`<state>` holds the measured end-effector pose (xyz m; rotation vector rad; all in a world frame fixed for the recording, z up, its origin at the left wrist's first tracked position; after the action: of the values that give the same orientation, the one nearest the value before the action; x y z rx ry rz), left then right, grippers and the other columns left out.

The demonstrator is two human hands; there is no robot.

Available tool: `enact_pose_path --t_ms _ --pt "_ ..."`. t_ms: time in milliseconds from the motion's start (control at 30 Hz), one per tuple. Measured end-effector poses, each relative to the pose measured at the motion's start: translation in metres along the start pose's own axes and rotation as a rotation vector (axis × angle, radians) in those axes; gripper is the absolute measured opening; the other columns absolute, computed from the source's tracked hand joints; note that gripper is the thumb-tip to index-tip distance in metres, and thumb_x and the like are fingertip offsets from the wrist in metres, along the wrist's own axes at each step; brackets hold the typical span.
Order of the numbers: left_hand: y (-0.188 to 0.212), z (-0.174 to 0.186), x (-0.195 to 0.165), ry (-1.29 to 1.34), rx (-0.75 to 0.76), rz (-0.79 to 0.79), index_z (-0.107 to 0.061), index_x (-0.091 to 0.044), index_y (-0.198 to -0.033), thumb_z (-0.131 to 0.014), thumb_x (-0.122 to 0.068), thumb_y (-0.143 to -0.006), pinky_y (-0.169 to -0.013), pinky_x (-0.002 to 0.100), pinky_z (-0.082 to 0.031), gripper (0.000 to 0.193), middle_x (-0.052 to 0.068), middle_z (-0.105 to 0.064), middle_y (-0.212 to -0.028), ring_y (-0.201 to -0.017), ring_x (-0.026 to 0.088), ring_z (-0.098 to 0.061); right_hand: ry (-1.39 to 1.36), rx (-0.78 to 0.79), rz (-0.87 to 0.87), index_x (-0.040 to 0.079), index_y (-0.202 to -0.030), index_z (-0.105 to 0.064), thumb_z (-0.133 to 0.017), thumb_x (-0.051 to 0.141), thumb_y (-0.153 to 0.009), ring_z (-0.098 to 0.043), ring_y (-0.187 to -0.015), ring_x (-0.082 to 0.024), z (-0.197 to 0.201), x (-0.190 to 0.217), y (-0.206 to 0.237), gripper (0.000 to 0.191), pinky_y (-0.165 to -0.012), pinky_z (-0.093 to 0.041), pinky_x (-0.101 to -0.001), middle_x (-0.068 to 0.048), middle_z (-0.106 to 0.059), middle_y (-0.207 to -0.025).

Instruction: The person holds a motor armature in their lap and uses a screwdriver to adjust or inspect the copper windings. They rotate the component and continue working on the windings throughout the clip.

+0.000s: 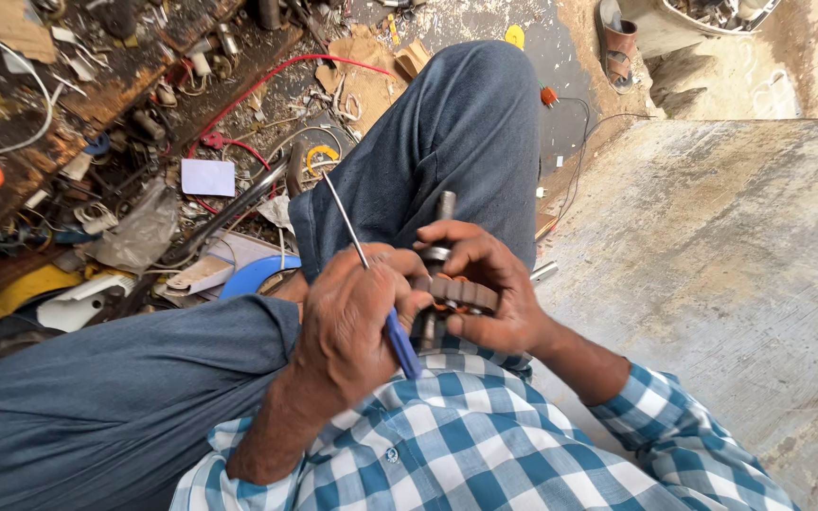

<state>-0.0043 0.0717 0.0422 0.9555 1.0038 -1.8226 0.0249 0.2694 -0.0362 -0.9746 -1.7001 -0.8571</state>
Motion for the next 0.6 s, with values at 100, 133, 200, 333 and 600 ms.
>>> enact_pose_path --t_ms 100,133,200,333,600 --pt "-0.002 0.011 0.005 -0.060 0.011 0.054 -0.050 -0.002 -0.091 -0.074 -0.001 -0.092 -0.079 0.048 -0.055 0.025 0.017 -0.069 -0.095 -0.091 0.035 -0.069 -0.061 -0.004 -0.021 0.009 -0.113 -0.056 -0.085 0.012 -0.087 -0.058 -0.128 -0.020 -0.013 -0.007 -0.013 0.039 -0.109 -0.053 -0.0357 -0.016 -0.048 -0.152" --pt "0.001 0.017 0.005 -0.095 -0.002 0.058 -0.050 -0.003 -0.092 -0.075 -0.001 -0.091 -0.080 0.047 -0.055 0.025 0.017 -0.069 -0.097 -0.093 0.036 -0.069 -0.104 0.022 -0.045 0.009 -0.114 -0.056 -0.085 0.011 -0.087 -0.058 -0.129 -0.021 -0.018 -0.008 -0.017 0.039 -0.110 -0.053 -0.0353 -0.016 -0.048 -0.152" --pt "0.012 0.027 0.002 -0.137 -0.048 0.082 -0.049 -0.003 -0.092 -0.076 -0.002 -0.091 -0.081 0.046 -0.056 0.027 0.017 -0.070 -0.099 -0.095 0.036 -0.070 -0.197 0.071 -0.100 0.008 -0.114 -0.057 -0.084 0.009 -0.088 -0.060 -0.132 -0.021 -0.026 -0.009 -0.025 0.038 -0.113 -0.051 -0.0346 -0.016 -0.050 -0.150" --pt "0.034 0.046 0.004 -0.143 -0.171 0.173 -0.047 -0.005 -0.092 -0.078 -0.002 -0.091 -0.079 0.041 -0.056 0.032 0.016 -0.071 -0.100 -0.089 0.032 -0.070 -0.388 0.228 -0.220 0.010 -0.116 -0.058 -0.085 0.011 -0.087 -0.060 -0.131 -0.020 -0.042 -0.017 -0.049 0.040 -0.113 -0.053 -0.0363 -0.014 -0.054 -0.146" --pt "0.070 0.047 0.072 -0.064 -0.369 0.341 -0.047 -0.003 -0.095 -0.078 -0.001 -0.093 -0.071 0.034 -0.056 0.031 0.014 -0.072 -0.098 -0.079 0.024 -0.071 -0.473 0.251 -0.421 0.009 -0.111 -0.061 -0.088 0.002 -0.080 -0.057 -0.129 -0.020 -0.061 -0.065 -0.091 0.042 -0.115 -0.047 -0.0367 -0.008 -0.057 -0.141"
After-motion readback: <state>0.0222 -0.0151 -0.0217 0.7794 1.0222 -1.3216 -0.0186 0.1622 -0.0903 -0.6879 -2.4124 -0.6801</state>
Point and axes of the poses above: each hand's wrist, its own y-axis away from the middle knuckle, its own z-axis out of the back of the hand, x = y × z, the point moved 4 cm from there along -y, towards the middle knuckle
